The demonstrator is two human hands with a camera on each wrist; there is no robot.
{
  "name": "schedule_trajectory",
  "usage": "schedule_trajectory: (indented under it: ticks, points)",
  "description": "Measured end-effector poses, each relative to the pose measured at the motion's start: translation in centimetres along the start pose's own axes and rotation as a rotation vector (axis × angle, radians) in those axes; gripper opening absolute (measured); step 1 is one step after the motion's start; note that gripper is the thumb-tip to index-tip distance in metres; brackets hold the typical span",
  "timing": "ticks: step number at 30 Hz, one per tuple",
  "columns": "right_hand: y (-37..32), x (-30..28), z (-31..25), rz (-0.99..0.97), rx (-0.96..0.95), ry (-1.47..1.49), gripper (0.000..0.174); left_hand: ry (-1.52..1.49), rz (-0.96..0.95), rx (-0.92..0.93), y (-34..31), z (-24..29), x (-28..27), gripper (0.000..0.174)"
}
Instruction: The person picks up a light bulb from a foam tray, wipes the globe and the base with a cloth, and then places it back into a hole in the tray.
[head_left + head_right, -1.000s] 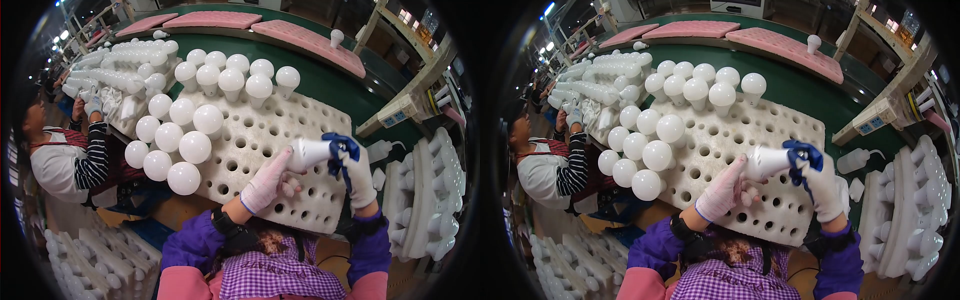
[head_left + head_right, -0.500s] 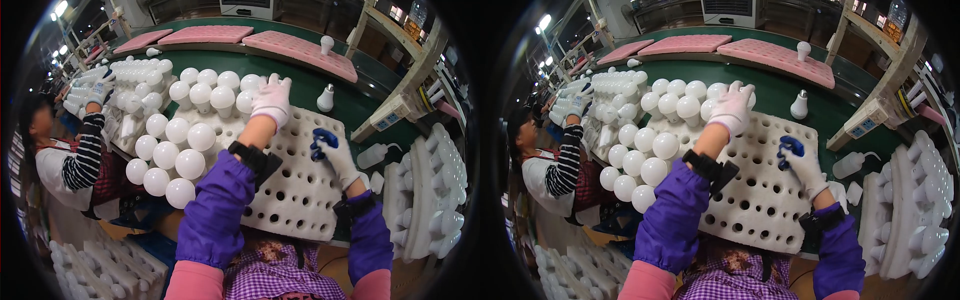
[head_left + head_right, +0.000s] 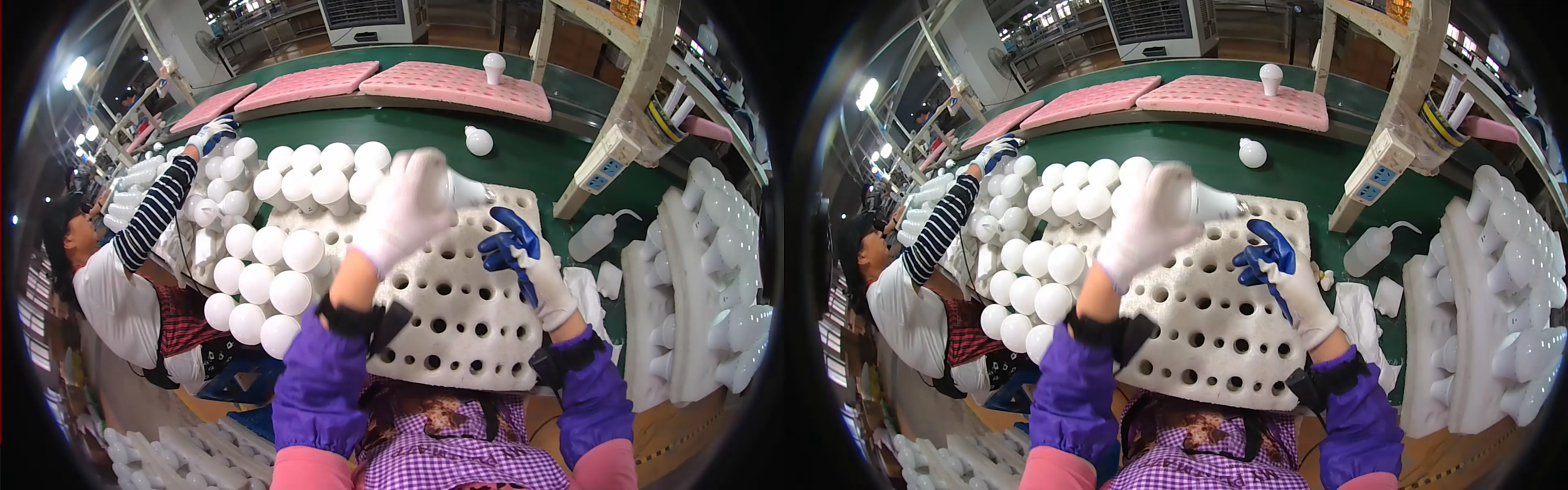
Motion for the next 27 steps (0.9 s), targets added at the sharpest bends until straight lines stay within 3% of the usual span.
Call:
schedule_trajectory:
  ticks: [1,4,11,15,17,21,22,23,25,27]
  points:
    - [-0.8,0.4,-0.9,-0.055,-0.027,0.077,0.050,-0.186,0.010,-0.060,-1.9,0.2,0.3,0.061]
    - [-2.7,0.4,-1.4,0.028,0.056,0.025,0.046,-0.374,-0.037,-0.157,-7.0,1.2,1.1,0.068]
    - [-6.0,0.4,-2.0,0.121,0.121,-0.084,0.031,-0.658,-0.285,-0.454,-12.4,1.2,3.3,0.080]
    - [-6.5,0.0,-1.3,0.185,0.174,-0.101,0.026,-0.687,-0.326,-0.484,-13.5,1.3,3.8,0.082]
    - [-6.7,-0.2,-0.9,0.215,0.185,-0.116,0.030,-0.431,-0.257,-0.431,-13.6,1.3,3.1,0.079]
    - [-7.3,-0.6,0.8,0.162,0.220,-0.117,0.026,-0.334,-0.314,-0.445,-14.7,1.6,3.1,0.075]
    - [-7.2,-1.8,0.3,0.154,0.115,-0.288,0.027,-0.234,-0.307,-0.418,-14.9,1.6,2.9,0.074]
    - [-7.1,-3.6,-0.5,0.277,0.047,-0.346,0.032,-0.133,-0.294,-0.395,-14.9,1.5,2.8,0.074]
    - [-7.3,-6.4,-5.1,0.523,-0.492,-0.794,0.031,-0.079,-0.280,-0.349,-14.9,1.6,3.0,0.074]
    - [-6.0,-9.2,-5.3,0.617,-0.512,-1.195,0.031,-0.021,-0.339,-0.425,-15.4,0.7,3.8,0.074]
Point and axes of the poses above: each hand's wrist, its own y-axis towards the middle knuckle, its own x-axis out of the palm, z = x × y, the point moved 9 cm from there along y, towards the middle knuckle, and after that the axes turned 12 degrees about z, right-handed, at the moved point
